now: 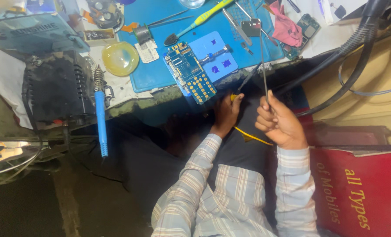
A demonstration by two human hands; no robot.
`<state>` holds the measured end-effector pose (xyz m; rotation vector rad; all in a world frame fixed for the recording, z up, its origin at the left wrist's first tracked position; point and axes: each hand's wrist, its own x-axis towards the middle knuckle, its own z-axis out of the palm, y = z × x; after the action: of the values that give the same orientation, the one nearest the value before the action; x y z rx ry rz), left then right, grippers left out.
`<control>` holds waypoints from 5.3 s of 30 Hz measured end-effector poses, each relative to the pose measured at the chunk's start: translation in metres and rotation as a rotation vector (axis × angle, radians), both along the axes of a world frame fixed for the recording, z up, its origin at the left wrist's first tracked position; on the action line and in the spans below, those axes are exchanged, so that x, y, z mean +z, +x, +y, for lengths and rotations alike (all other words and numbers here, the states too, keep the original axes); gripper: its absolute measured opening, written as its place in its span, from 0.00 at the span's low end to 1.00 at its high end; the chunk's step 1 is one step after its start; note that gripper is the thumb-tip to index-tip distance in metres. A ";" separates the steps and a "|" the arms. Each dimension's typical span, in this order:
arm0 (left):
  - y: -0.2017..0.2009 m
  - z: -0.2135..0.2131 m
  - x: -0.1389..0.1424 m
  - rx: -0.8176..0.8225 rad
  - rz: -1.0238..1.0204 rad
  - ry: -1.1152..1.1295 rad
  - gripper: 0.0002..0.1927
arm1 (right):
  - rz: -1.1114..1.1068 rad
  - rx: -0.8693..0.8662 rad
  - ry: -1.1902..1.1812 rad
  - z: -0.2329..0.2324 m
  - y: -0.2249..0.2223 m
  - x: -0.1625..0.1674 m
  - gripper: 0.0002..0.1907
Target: The person solders a phone motherboard held in a clamp on a blue mat at a repair bench. They use a yellow soldering iron on the board's connector, periodically file or scrape the iron tip, dip it in a sponge, and wipe the board area with a pink cloth.
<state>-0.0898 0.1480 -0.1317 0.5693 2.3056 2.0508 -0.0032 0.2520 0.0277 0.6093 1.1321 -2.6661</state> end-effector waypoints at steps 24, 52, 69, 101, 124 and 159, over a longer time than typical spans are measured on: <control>0.002 -0.008 0.009 -0.041 0.031 0.079 0.19 | 0.037 0.056 -0.035 -0.001 -0.013 0.011 0.22; 0.000 -0.001 -0.010 -0.115 -0.152 0.047 0.23 | 0.066 -0.224 0.418 -0.027 -0.040 0.024 0.20; -0.001 -0.010 0.010 -0.081 -0.094 0.050 0.21 | 0.311 -0.371 0.962 0.000 -0.014 -0.051 0.21; 0.003 0.008 -0.007 -0.055 -0.062 0.179 0.23 | 0.399 -0.387 1.614 -0.012 -0.047 0.010 0.24; 0.011 0.001 0.006 -0.030 -0.140 0.109 0.22 | 0.286 -0.415 2.040 -0.028 -0.055 0.046 0.21; 0.012 0.001 0.011 0.065 -0.052 -0.001 0.21 | 0.241 -0.384 1.301 -0.019 -0.003 -0.004 0.19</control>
<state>-0.0782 0.1488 -0.1207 0.4412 2.3254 2.0653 -0.0064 0.2327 0.0234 0.6822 3.0476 -1.9006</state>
